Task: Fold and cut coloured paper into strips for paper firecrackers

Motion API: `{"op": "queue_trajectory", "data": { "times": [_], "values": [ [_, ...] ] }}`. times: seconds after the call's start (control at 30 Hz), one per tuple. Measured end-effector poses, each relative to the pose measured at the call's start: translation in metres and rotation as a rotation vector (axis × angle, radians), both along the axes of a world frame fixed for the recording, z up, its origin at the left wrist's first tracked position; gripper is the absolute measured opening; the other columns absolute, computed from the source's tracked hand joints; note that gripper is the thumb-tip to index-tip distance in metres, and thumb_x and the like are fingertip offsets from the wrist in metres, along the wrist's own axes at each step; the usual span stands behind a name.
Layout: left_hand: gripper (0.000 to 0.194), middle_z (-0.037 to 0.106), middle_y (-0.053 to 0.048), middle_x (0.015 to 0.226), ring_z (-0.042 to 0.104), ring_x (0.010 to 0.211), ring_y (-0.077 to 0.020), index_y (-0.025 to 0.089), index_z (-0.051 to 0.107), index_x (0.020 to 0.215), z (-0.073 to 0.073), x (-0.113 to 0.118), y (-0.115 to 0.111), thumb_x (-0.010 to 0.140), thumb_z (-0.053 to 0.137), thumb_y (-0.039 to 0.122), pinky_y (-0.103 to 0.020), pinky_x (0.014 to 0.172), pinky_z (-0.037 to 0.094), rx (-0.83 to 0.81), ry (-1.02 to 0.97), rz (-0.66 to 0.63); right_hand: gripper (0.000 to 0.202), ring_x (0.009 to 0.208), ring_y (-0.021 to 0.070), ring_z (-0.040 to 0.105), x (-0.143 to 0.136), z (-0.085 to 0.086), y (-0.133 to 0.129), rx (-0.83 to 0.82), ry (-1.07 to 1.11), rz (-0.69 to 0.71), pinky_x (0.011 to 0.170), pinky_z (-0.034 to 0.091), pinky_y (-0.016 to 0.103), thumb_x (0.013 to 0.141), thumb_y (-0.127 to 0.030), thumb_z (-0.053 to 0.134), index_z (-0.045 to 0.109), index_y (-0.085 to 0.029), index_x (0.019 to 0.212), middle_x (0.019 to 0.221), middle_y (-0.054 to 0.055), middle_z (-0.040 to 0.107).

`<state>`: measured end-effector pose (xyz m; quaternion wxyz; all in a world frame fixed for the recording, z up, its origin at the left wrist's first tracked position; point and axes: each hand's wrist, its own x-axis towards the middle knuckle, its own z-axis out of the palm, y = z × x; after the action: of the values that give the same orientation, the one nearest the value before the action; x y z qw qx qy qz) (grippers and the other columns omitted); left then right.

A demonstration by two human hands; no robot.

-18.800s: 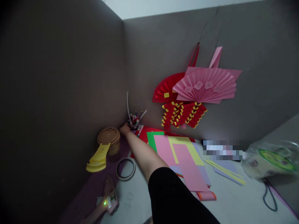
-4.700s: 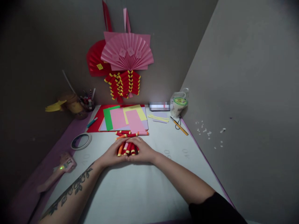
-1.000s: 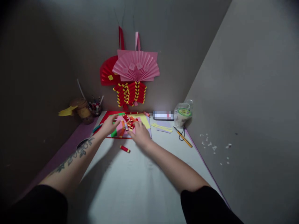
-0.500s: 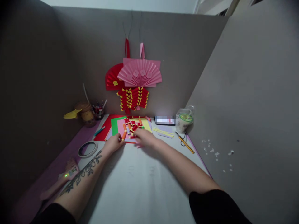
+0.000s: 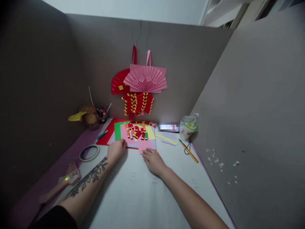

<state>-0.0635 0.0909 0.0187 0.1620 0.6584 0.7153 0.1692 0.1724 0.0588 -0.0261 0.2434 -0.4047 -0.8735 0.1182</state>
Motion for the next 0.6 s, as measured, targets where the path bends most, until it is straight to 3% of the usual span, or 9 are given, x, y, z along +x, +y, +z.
{"op": "queue_trajectory", "data": {
  "times": [0.13,0.2,0.3,0.37,0.43,0.53,0.6],
  "values": [
    [0.029,0.065,-0.018,0.108,0.058,0.107,-0.0315,0.015,0.066,0.100,-0.003,0.009,-0.032,0.087,0.047,0.032,-0.041,0.089,0.042,-0.037,-0.203,-0.038,0.037,0.113,0.0236,0.057,0.003,0.000,0.008,-0.068,0.264,-0.022,0.101,0.042,0.046,0.084,-0.019,0.049,0.066,-0.023,0.117,0.119,0.008,0.065],
    [0.031,0.067,-0.015,0.104,0.062,0.100,-0.0271,0.016,0.065,0.104,-0.004,0.018,-0.047,0.088,0.048,0.036,-0.036,0.085,0.046,-0.094,-0.332,-0.090,0.034,0.112,0.0241,0.058,0.007,0.009,0.009,-0.185,0.466,-0.144,0.101,0.041,0.047,0.084,-0.027,0.051,0.067,-0.023,0.114,0.119,0.008,0.066],
    [0.044,0.068,-0.014,0.103,0.067,0.091,-0.0209,0.015,0.061,0.111,-0.007,0.031,-0.063,0.094,0.035,0.047,-0.031,0.076,0.051,-0.289,-0.741,-0.145,0.035,0.113,0.0269,0.058,0.015,0.029,0.003,-0.418,0.699,-0.279,0.103,0.039,0.048,0.082,-0.039,0.057,0.069,-0.022,0.110,0.119,0.008,0.066],
    [0.047,0.065,-0.015,0.110,0.066,0.094,-0.0205,0.014,0.058,0.112,-0.010,0.039,-0.070,0.093,0.036,0.051,-0.032,0.077,0.052,-0.501,-1.255,-0.088,0.039,0.119,0.0274,0.053,0.019,0.040,-0.005,-0.509,0.729,-0.238,0.106,0.035,0.047,0.081,-0.043,0.061,0.068,-0.023,0.114,0.124,0.007,0.063],
    [0.044,0.062,-0.016,0.115,0.065,0.098,-0.0205,0.014,0.056,0.109,-0.013,0.044,-0.075,0.091,0.043,0.051,-0.031,0.078,0.052,-0.644,-1.658,0.015,0.043,0.127,0.0269,0.046,0.021,0.047,-0.015,-0.480,0.719,-0.236,0.109,0.032,0.046,0.081,-0.044,0.061,0.064,-0.025,0.120,0.134,0.007,0.055],
    [0.044,0.060,-0.015,0.118,0.064,0.100,-0.0192,0.015,0.056,0.105,-0.015,0.045,-0.078,0.091,0.040,0.054,-0.030,0.080,0.052,-0.661,-1.803,0.086,0.046,0.132,0.0248,0.040,0.018,0.052,-0.036,-0.381,0.648,-0.218,0.110,0.031,0.045,0.085,-0.041,0.057,0.057,-0.025,0.128,0.141,0.008,0.047],
    [0.053,0.062,-0.015,0.113,0.064,0.095,-0.0191,0.016,0.056,0.104,-0.013,0.041,-0.079,0.090,0.034,0.061,-0.033,0.082,0.052,-0.640,-1.815,0.059,0.042,0.130,0.0226,0.043,0.013,0.056,-0.052,-0.403,0.524,-0.020,0.109,0.032,0.044,0.089,-0.035,0.053,0.056,-0.027,0.130,0.139,0.007,0.049]
  ]
}}
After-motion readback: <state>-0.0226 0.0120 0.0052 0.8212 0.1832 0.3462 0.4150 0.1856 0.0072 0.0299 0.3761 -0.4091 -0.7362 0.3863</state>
